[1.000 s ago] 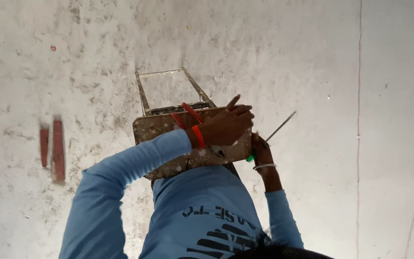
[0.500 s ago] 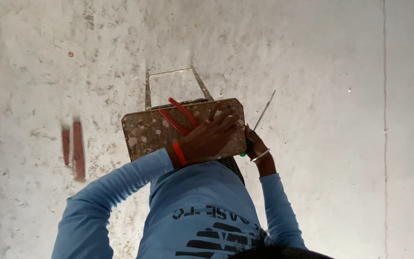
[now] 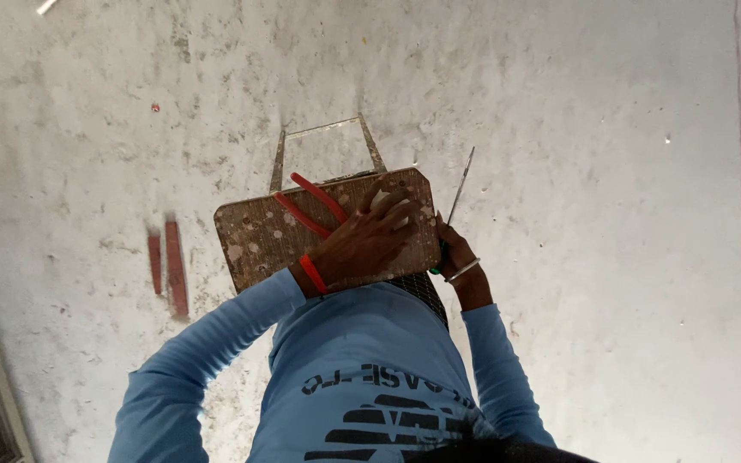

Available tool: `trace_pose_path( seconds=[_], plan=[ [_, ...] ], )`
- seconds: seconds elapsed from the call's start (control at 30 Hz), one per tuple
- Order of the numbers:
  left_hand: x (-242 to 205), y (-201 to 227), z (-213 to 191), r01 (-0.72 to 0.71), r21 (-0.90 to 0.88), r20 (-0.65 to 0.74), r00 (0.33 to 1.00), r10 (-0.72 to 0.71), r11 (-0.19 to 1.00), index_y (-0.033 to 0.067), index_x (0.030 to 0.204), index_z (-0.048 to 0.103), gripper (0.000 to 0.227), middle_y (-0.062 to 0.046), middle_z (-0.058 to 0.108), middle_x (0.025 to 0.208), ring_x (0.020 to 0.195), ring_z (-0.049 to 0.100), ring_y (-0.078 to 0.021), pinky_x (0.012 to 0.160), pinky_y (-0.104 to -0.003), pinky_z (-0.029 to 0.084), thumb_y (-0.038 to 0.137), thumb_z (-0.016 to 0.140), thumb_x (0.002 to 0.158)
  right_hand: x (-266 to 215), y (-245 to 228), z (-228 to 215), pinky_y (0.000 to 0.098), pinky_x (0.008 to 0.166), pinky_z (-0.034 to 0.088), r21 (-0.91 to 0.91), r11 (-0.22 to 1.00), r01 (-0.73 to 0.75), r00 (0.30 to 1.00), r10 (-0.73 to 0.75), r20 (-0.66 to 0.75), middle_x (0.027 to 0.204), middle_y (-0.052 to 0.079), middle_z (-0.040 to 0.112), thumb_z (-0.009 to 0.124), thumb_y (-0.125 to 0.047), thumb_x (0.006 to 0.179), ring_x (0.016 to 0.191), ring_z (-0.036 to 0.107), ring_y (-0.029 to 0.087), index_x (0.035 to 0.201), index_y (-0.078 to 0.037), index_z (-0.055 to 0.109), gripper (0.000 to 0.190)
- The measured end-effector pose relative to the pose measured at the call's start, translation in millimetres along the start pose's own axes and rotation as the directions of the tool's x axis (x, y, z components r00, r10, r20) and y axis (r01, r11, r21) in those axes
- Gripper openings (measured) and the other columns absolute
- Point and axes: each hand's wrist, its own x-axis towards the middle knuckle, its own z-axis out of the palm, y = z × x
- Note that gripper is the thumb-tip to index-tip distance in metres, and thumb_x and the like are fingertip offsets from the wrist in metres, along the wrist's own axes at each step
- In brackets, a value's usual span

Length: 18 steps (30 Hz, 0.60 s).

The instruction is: The person stands on a step ladder and uses a screwdriver to work on a white electrical socket plate resting on a wooden board, then moves to the ceiling conduit and uses red-handled pliers to strip insulation from red and black wires and twist the exposed ends together by hand.

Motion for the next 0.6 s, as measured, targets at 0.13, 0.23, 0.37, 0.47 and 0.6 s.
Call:
trace_pose_path(
  seconds=[0.13,0.23,0.37,0.47,0.6],
  plan=[
    [-5,-5,9,-0.029,0.117,-0.031,0.999,0.033,0.993,0.0084,0.125,0.066,0.036,-0.013,0.049,0.148,0.149,0.036,-0.0334,0.131,-0.06,0.01,0.023,0.07,0.093,-4,-1,12,0.036,0.101,0.054,0.026,1.0,0.001,1.0,-0.001,-0.022,0.135,0.009,0.064,0.057,-0.025,0.104,0.119,0.064,0.021,0.147,-0.004,0.051,0.048],
    [-9,-3,11,-0.039,0.141,0.024,0.999,0.036,0.989,0.0088,0.123,0.066,0.038,-0.014,0.047,0.152,0.151,0.033,-0.0356,0.13,-0.062,0.008,0.025,0.072,0.089,-12,-6,30,0.0348,0.095,0.056,-0.031,0.999,-0.016,0.996,0.013,-0.092,0.128,0.008,0.067,0.056,-0.025,0.105,0.11,0.066,0.019,0.141,-0.002,0.055,0.043],
    [-15,2,3,-0.085,0.318,0.094,0.994,0.058,0.944,0.0089,0.127,0.067,0.039,-0.015,0.043,0.158,0.154,0.028,-0.0361,0.129,-0.061,0.006,0.031,0.07,0.094,-11,0,30,0.0324,0.086,0.059,-0.092,0.994,-0.054,0.982,0.036,-0.186,0.116,0.008,0.07,0.057,-0.025,0.105,0.098,0.068,0.017,0.132,0.001,0.06,0.038],
    [-22,2,-1,-0.138,0.336,0.123,0.987,0.102,0.932,0.0102,0.129,0.067,0.042,-0.015,0.041,0.159,0.153,0.028,-0.0334,0.127,-0.064,0.004,0.039,0.064,0.098,-11,1,33,0.0307,0.084,0.06,-0.102,0.994,-0.036,0.984,0.018,-0.175,0.114,0.007,0.071,0.059,-0.024,0.104,0.096,0.068,0.016,0.131,0.003,0.061,0.038],
    [-27,-9,14,-0.162,0.374,0.134,0.984,0.119,0.913,0.0177,0.129,0.067,0.037,-0.011,0.037,0.165,0.156,0.026,-0.0319,0.129,-0.062,0.003,0.041,0.059,0.102,-10,-2,39,0.0306,0.083,0.059,-0.111,0.992,-0.059,0.981,0.037,-0.193,0.114,0.007,0.071,0.06,-0.024,0.103,0.096,0.069,0.016,0.13,0.003,0.061,0.038]
  ],
)
